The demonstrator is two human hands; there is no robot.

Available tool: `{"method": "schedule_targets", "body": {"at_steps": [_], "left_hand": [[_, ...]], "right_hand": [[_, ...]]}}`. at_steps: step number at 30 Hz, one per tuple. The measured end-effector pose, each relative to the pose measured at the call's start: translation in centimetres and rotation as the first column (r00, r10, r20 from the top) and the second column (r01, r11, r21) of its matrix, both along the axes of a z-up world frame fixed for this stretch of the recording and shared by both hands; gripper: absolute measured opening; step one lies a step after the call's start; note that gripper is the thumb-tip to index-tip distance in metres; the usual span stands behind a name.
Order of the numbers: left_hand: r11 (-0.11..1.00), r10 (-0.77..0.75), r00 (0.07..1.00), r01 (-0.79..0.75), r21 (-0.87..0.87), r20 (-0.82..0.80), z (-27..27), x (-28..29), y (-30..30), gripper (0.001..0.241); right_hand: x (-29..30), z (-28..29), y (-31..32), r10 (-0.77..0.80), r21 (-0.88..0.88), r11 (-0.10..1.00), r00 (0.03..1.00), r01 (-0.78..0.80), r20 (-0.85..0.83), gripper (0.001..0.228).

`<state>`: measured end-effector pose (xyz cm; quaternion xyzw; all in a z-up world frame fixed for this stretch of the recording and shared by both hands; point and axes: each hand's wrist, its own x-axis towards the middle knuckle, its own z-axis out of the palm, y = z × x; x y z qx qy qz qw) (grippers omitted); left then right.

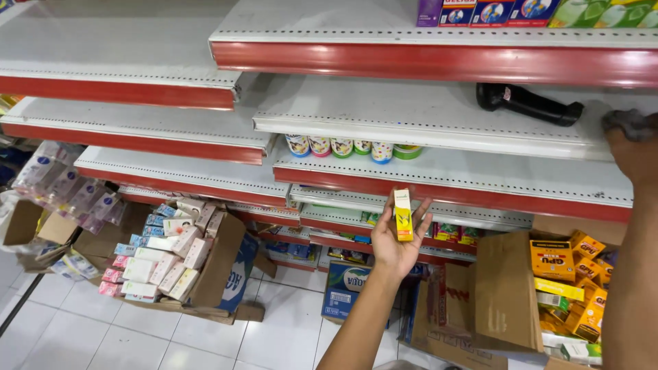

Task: Cleaning grocery store shelves with a cloth and organizing small boxed products.

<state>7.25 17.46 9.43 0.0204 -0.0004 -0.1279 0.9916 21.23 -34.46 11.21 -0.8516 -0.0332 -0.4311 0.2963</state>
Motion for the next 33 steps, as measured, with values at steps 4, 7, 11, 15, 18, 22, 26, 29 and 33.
{"method": "schedule_targets", "body": {"at_steps": [4, 7, 11, 15, 18, 22, 26, 29, 33], "left_hand": [[0.990, 0.044, 0.999, -0.046, 0.131, 0.023, 0.2, -0.5, -0.1, 0.044], [0.948, 0.056, 0.998, -0.051, 0.313, -0.007, -1.3, -1.4, -0.4, 0.050], [0.919, 0.053, 0.989, -0.102, 0.381, 0.138, -0.9, -2.4, -0.6, 0.054], [0.910, 0.074, 0.995, -0.094, 0.405, 0.066, 0.4, -3.5, -0.7, 0.053], [0.882, 0.053, 0.998, -0.063, 0.467, 0.034, 0.6, -4.3, 0.1, 0.049], [0.905, 0.016, 0.999, -0.032, 0.425, 0.040, -1.6, -4.8, -0.7, 0.049], [0.963, -0.019, 0.999, 0.006, 0.271, 0.046, -5.8, -4.5, -1.3, 0.044], [0.982, -0.007, 0.998, -0.006, 0.189, 0.066, -4.5, -4.9, -1.6, 0.044], [0.914, -0.009, 0.992, 0.059, 0.401, -0.127, 0.4, -5.6, -0.3, 0.045]], "right_hand": [[-12.6, 1.7, 14.6, 0.060, 0.008, 0.998, 0.998, -0.060, -0.025, 0.020], [-17.1, 2.8, 27.8, 0.135, 0.016, 0.991, 0.989, -0.134, -0.061, 0.020], [-17.1, 5.7, 37.0, 0.331, -0.050, 0.938, 0.927, -0.344, -0.178, 0.030], [-18.6, 5.5, 39.0, 0.448, -0.283, 0.826, 0.873, -0.487, -0.194, 0.028], [-17.0, 2.1, 36.5, 0.438, -0.429, 0.750, 0.864, -0.504, -0.249, 0.026], [-17.5, 2.0, 35.8, 0.390, -0.466, 0.744, 0.878, -0.478, -0.279, 0.020], [-17.2, 2.9, 35.7, 0.532, -0.512, 0.646, 0.815, -0.566, -0.230, 0.029], [-17.8, 2.8, 35.4, 0.533, -0.526, 0.640, 0.817, -0.560, -0.221, 0.033], [-16.7, 1.0, 34.6, 0.659, -0.561, 0.508, 0.714, -0.654, -0.236, 0.037]]}}
